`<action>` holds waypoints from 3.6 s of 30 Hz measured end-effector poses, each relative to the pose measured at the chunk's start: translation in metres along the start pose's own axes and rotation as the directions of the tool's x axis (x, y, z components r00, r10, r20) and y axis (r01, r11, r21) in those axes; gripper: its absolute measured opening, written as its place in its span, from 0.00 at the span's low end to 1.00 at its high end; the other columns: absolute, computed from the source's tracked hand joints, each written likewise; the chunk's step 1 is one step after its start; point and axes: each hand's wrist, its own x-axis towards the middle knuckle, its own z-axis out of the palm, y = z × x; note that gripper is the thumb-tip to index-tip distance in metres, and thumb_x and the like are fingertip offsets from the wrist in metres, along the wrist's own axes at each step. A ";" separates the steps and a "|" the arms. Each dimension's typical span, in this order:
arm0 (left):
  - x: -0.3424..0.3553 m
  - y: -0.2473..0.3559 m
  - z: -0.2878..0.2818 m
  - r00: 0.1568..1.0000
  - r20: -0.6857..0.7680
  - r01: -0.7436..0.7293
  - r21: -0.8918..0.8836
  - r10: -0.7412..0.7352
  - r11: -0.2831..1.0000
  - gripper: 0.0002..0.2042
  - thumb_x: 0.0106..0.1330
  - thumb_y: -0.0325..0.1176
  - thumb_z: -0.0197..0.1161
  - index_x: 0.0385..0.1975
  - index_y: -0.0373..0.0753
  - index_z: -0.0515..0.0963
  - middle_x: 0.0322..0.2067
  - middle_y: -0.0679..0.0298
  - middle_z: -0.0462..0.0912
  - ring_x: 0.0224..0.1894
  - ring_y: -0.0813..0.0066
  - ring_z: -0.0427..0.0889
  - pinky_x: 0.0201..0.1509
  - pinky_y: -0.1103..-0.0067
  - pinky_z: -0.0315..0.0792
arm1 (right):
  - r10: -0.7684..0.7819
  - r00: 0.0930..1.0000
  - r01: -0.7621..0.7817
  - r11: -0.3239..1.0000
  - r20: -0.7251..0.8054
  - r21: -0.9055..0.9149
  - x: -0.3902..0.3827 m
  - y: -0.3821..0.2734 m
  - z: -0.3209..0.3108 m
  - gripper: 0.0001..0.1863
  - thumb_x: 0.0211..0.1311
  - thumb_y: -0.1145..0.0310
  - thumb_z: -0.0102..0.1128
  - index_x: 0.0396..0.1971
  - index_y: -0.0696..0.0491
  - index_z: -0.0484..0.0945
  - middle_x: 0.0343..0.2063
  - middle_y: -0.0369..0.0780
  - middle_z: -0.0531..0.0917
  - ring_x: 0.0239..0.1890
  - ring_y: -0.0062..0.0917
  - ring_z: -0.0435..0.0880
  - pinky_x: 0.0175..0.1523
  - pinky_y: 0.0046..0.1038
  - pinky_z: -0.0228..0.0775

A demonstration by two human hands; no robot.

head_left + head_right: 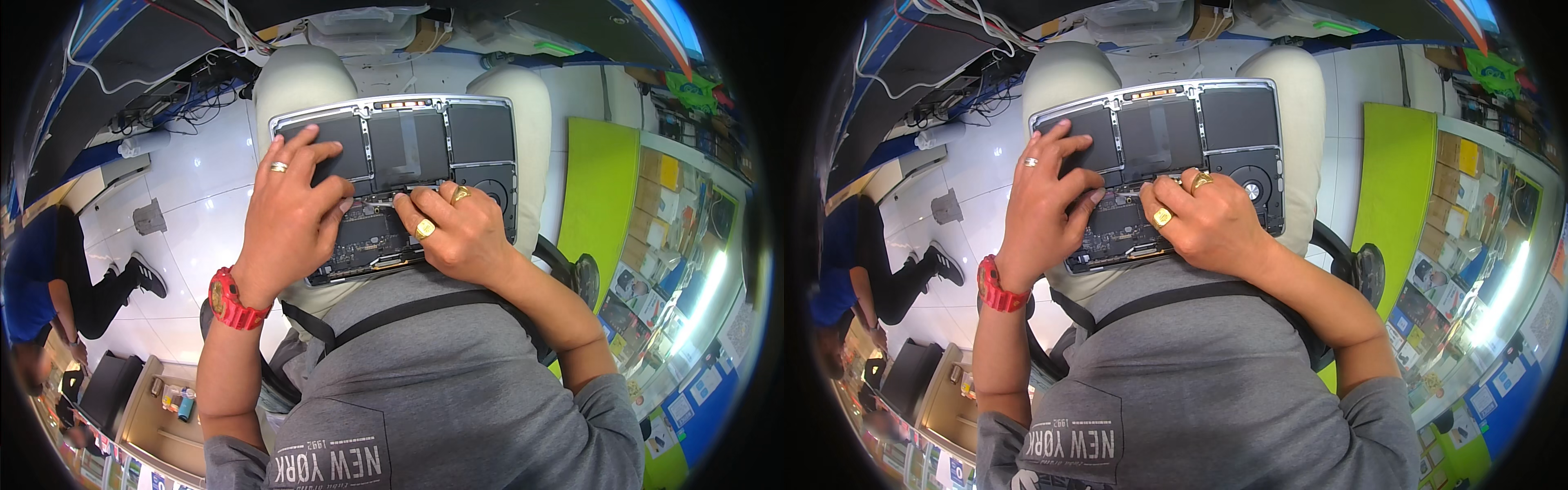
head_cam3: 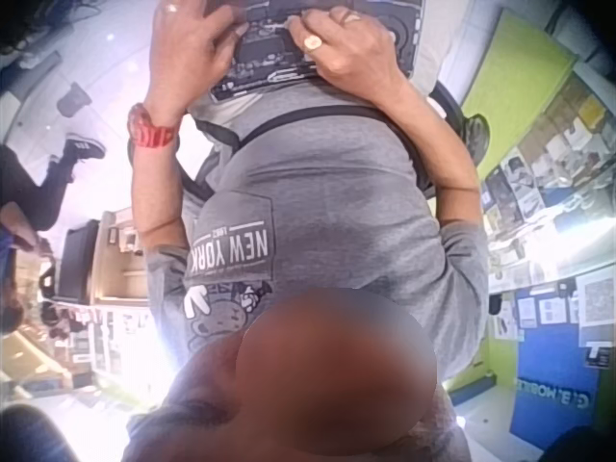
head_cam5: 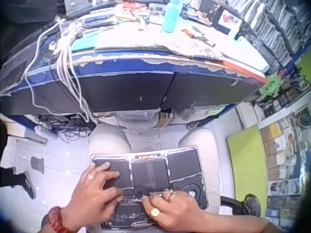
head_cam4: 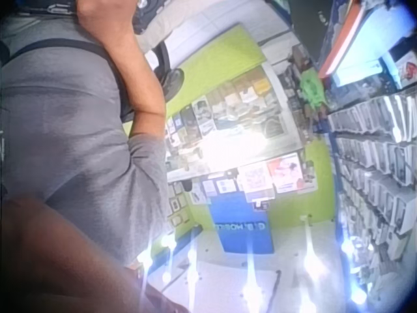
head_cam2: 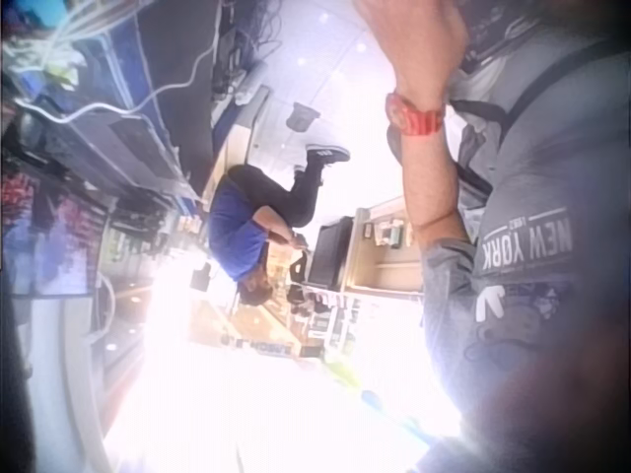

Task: The person cleans and reassembles internal components of a laptop by applying liquid from a small bottle, using a brush, and manipulating parts with a screwdriver and tweezers.

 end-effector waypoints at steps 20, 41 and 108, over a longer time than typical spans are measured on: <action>-0.025 0.011 0.002 0.992 0.107 -0.078 0.162 0.061 0.984 0.23 0.59 0.19 0.71 0.56 0.46 0.89 0.64 0.59 0.84 0.78 0.52 0.75 0.82 0.47 0.65 | 0.115 0.993 -0.113 0.984 -0.006 0.136 -0.005 0.002 0.008 0.18 0.51 0.74 0.71 0.45 0.55 0.89 0.36 0.37 0.86 0.30 0.28 0.85 0.31 0.30 0.77; -0.038 0.022 0.021 0.996 0.051 -0.080 0.247 0.069 0.966 0.20 0.66 0.19 0.67 0.58 0.34 0.87 0.66 0.54 0.85 0.76 0.54 0.79 0.80 0.47 0.67 | 0.246 0.969 -0.236 0.934 -0.002 0.267 -0.008 0.002 0.010 0.20 0.47 0.80 0.69 0.44 0.55 0.88 0.38 0.38 0.83 0.33 0.30 0.87 0.36 0.33 0.80; -0.045 0.023 0.027 1.000 0.003 0.008 0.241 -0.009 0.970 0.20 0.70 0.22 0.68 0.62 0.37 0.84 0.67 0.54 0.83 0.79 0.53 0.74 0.82 0.46 0.61 | 0.362 0.932 -0.342 0.862 0.018 0.374 -0.015 0.007 0.004 0.11 0.64 0.74 0.74 0.46 0.54 0.88 0.41 0.39 0.85 0.33 0.33 0.89 0.37 0.36 0.81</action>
